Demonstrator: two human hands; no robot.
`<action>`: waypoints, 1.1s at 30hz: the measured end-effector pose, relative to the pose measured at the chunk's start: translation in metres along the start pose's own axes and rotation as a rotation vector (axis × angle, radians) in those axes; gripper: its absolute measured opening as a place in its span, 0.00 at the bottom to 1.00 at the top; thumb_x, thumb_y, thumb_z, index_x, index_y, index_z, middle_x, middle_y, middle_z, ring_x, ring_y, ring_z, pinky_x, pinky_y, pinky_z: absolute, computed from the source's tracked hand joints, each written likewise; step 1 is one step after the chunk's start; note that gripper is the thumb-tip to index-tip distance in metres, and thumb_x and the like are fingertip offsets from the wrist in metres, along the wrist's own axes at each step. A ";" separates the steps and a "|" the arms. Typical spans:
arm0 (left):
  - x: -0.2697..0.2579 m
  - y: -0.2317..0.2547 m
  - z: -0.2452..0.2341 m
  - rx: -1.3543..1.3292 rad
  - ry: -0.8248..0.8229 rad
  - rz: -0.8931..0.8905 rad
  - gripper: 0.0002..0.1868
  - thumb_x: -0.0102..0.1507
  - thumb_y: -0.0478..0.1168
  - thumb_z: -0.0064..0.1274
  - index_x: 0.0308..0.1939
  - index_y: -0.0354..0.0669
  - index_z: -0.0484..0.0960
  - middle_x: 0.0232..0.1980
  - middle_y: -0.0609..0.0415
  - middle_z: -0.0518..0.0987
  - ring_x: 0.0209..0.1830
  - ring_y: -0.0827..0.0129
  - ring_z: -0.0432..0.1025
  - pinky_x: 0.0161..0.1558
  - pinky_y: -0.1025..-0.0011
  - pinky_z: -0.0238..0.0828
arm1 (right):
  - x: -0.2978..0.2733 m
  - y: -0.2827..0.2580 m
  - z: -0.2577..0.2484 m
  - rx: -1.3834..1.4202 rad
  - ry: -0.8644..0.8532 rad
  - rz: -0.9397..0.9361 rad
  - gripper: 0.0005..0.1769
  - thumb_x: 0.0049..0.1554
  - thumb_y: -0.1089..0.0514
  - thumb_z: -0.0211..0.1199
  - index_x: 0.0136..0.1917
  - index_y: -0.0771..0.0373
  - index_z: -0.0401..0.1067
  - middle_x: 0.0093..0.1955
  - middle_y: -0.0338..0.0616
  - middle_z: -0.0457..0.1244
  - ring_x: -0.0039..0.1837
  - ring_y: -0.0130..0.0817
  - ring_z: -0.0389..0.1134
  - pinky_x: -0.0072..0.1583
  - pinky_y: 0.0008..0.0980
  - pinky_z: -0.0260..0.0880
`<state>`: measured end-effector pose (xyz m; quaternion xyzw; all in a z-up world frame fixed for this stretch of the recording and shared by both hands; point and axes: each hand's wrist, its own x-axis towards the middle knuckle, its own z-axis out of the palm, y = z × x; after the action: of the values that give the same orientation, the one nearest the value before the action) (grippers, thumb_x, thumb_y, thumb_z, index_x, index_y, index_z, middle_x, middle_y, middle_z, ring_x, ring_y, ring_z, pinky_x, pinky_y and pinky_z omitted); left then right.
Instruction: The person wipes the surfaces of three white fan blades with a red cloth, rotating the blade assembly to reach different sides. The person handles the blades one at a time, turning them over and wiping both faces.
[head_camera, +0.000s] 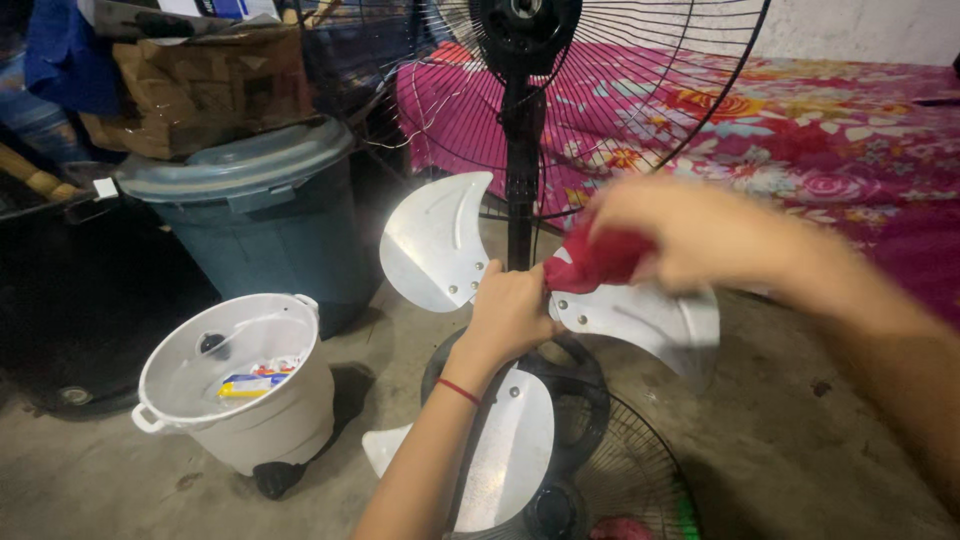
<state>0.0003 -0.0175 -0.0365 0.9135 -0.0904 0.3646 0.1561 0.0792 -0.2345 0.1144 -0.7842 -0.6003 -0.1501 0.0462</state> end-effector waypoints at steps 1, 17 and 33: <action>0.001 0.001 -0.002 0.015 -0.006 -0.016 0.26 0.43 0.49 0.70 0.40 0.42 0.79 0.26 0.45 0.80 0.30 0.48 0.75 0.43 0.56 0.60 | 0.001 -0.010 0.003 0.055 -0.020 -0.202 0.28 0.42 0.42 0.81 0.53 0.52 0.80 0.70 0.45 0.67 0.66 0.44 0.68 0.62 0.41 0.67; 0.006 0.012 -0.021 -0.054 -0.051 -0.040 0.24 0.43 0.50 0.68 0.33 0.40 0.77 0.25 0.45 0.79 0.31 0.48 0.74 0.45 0.58 0.61 | -0.005 0.023 0.037 0.594 0.582 0.591 0.17 0.56 0.51 0.69 0.53 0.65 0.80 0.45 0.47 0.71 0.45 0.36 0.71 0.48 0.38 0.72; 0.011 0.020 -0.019 0.126 0.004 0.009 0.29 0.43 0.53 0.73 0.36 0.39 0.76 0.23 0.45 0.78 0.26 0.49 0.74 0.45 0.58 0.61 | -0.008 0.016 -0.024 -0.051 0.087 0.640 0.32 0.46 0.24 0.64 0.57 0.40 0.82 0.46 0.47 0.74 0.50 0.46 0.75 0.56 0.47 0.71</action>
<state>-0.0090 -0.0301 -0.0114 0.9205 -0.0712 0.3719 0.0966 0.0883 -0.2525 0.1361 -0.9269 -0.3168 -0.1762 0.0969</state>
